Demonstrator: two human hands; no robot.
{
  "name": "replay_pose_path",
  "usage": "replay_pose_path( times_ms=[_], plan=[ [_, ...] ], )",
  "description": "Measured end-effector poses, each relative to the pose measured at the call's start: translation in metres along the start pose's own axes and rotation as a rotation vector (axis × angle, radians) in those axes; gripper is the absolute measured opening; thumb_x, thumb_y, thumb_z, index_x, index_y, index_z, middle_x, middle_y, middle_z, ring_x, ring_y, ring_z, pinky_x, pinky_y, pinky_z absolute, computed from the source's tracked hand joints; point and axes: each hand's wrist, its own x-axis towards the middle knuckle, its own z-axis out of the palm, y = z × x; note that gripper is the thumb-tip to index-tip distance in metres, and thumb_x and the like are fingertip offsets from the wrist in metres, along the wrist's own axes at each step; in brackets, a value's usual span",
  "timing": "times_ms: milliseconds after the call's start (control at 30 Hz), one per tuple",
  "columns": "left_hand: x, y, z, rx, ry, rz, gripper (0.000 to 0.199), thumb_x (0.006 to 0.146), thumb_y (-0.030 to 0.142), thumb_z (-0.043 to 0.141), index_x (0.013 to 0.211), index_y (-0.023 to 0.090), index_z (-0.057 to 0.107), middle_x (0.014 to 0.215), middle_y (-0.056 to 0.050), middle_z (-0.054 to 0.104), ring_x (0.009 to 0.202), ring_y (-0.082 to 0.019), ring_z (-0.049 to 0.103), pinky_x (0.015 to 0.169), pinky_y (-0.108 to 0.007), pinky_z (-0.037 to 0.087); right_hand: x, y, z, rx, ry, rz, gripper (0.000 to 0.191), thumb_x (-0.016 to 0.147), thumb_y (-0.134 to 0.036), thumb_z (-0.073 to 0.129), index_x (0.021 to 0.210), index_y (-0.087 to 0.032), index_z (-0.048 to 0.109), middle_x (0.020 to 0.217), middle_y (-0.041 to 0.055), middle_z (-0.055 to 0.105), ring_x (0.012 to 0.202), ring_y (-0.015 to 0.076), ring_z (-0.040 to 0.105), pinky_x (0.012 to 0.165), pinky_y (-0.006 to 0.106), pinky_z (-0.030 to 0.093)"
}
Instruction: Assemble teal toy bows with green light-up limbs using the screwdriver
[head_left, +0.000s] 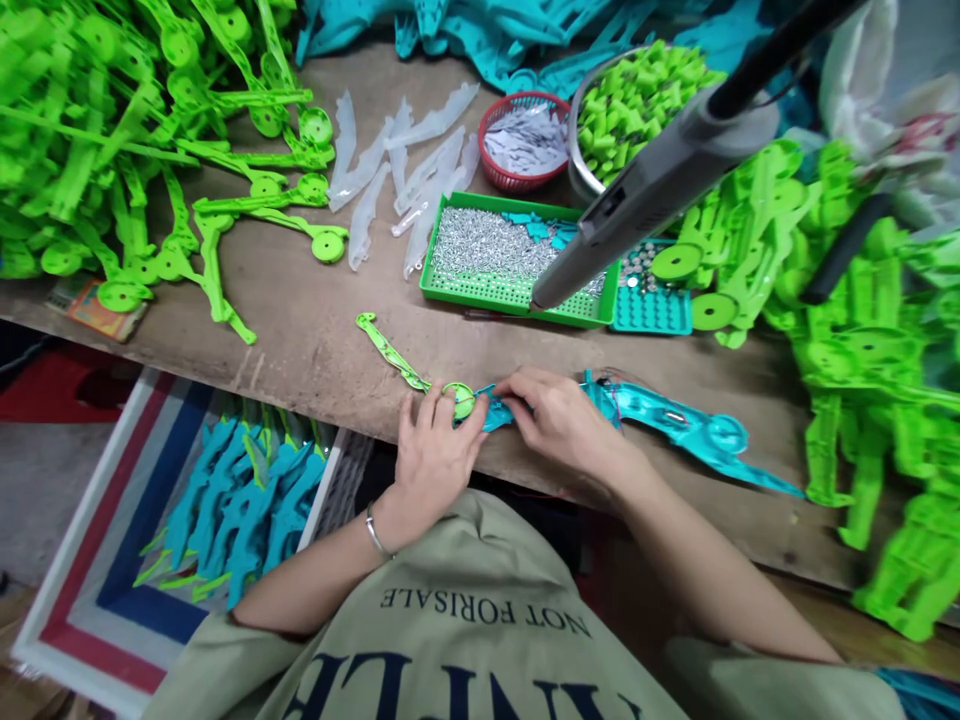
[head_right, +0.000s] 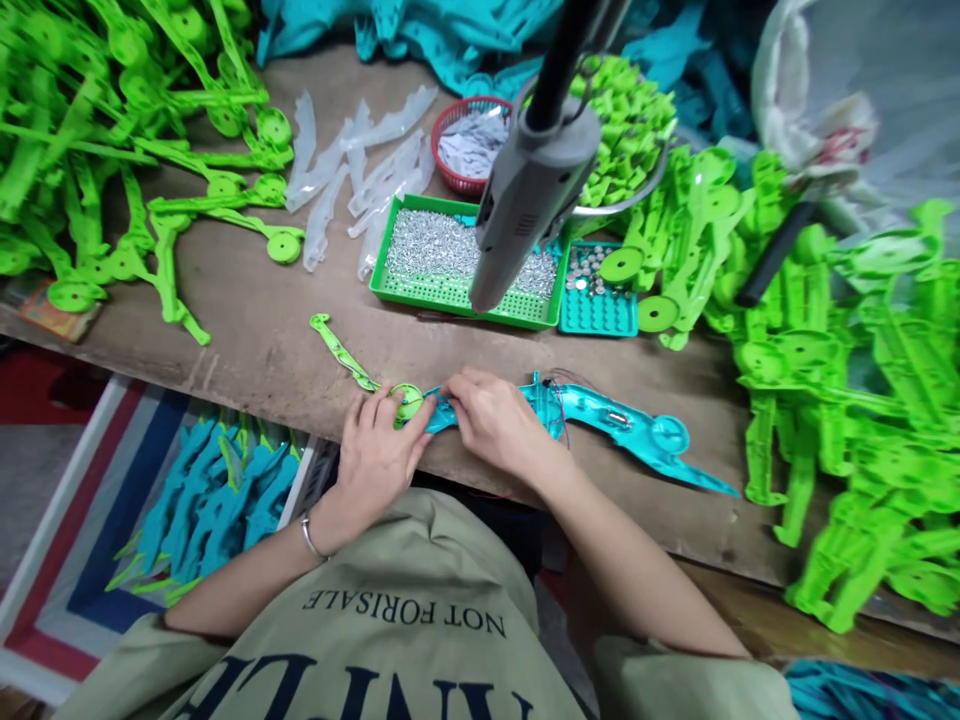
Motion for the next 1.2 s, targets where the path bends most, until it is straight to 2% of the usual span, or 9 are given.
replay_pose_path(
  times_ms=[200,367,533,667,767,900,1200],
  plan=[
    [-0.002,0.002,0.001,-0.006,-0.022,-0.027,0.045,0.101,0.03,0.054,0.146,0.034,0.056,0.136,-0.016,0.061,0.139,-0.035,0.05,0.113,-0.06,0.042,0.001,0.002,-0.005,-0.13,-0.039,-0.038,0.018,0.095,-0.013,0.05,0.089,-0.019,0.067,0.085,0.0068,0.063,0.079,0.0205,0.058,0.07,0.031,0.042],
    [-0.002,0.004,0.001,-0.053,-0.03,-0.044,0.045,0.101,0.03,0.053,0.147,0.034,0.055,0.14,-0.017,0.06,0.141,-0.038,0.048,0.113,-0.063,0.04,0.001,0.002,-0.002,-0.219,-0.028,-0.055,0.02,0.097,-0.015,0.05,0.086,-0.021,0.065,0.085,0.0069,0.061,0.081,0.0211,0.053,0.069,0.031,0.038],
    [-0.002,0.003,-0.002,-0.027,-0.06,-0.021,0.048,0.102,0.031,0.051,0.15,0.032,0.052,0.139,-0.019,0.06,0.142,-0.039,0.048,0.111,-0.064,0.042,-0.001,0.004,0.001,-0.276,-0.05,-0.063,0.024,0.095,-0.009,0.048,0.085,-0.019,0.068,0.087,0.0079,0.059,0.079,0.021,0.052,0.068,0.032,0.039],
    [0.0,0.003,-0.004,-0.01,-0.071,-0.01,0.048,0.102,0.03,0.052,0.15,0.032,0.051,0.137,-0.019,0.061,0.14,-0.04,0.05,0.107,-0.063,0.045,-0.009,0.011,-0.007,-0.232,-0.041,-0.07,0.03,0.091,-0.004,0.045,0.089,-0.018,0.072,0.089,0.0092,0.058,0.081,0.0217,0.055,0.071,0.033,0.043],
    [0.0,0.002,-0.002,-0.017,-0.062,-0.015,0.047,0.102,0.03,0.053,0.149,0.033,0.053,0.137,-0.018,0.062,0.14,-0.039,0.05,0.107,-0.061,0.046,-0.018,0.02,-0.017,-0.134,0.027,-0.053,0.029,0.092,-0.006,0.045,0.097,-0.018,0.071,0.09,0.0088,0.06,0.083,0.0212,0.059,0.074,0.033,0.048],
    [0.0,0.002,0.001,-0.026,-0.044,-0.028,0.048,0.1,0.029,0.055,0.148,0.034,0.054,0.138,-0.017,0.061,0.14,-0.038,0.05,0.108,-0.059,0.046,-0.027,0.028,-0.02,-0.093,0.141,-0.018,0.021,0.091,-0.006,0.048,0.093,-0.017,0.066,0.087,0.0075,0.063,0.079,0.02,0.061,0.073,0.032,0.049],
    [0.003,0.004,-0.008,0.111,-0.097,-0.008,0.047,0.102,0.032,0.052,0.149,0.034,0.053,0.138,-0.017,0.062,0.139,-0.036,0.052,0.105,-0.055,0.05,-0.032,0.031,0.007,-0.197,0.328,-0.039,0.022,0.091,-0.007,0.051,0.089,-0.017,0.071,0.082,0.0066,0.06,0.075,0.0187,0.059,0.069,0.03,0.049]
  ],
)
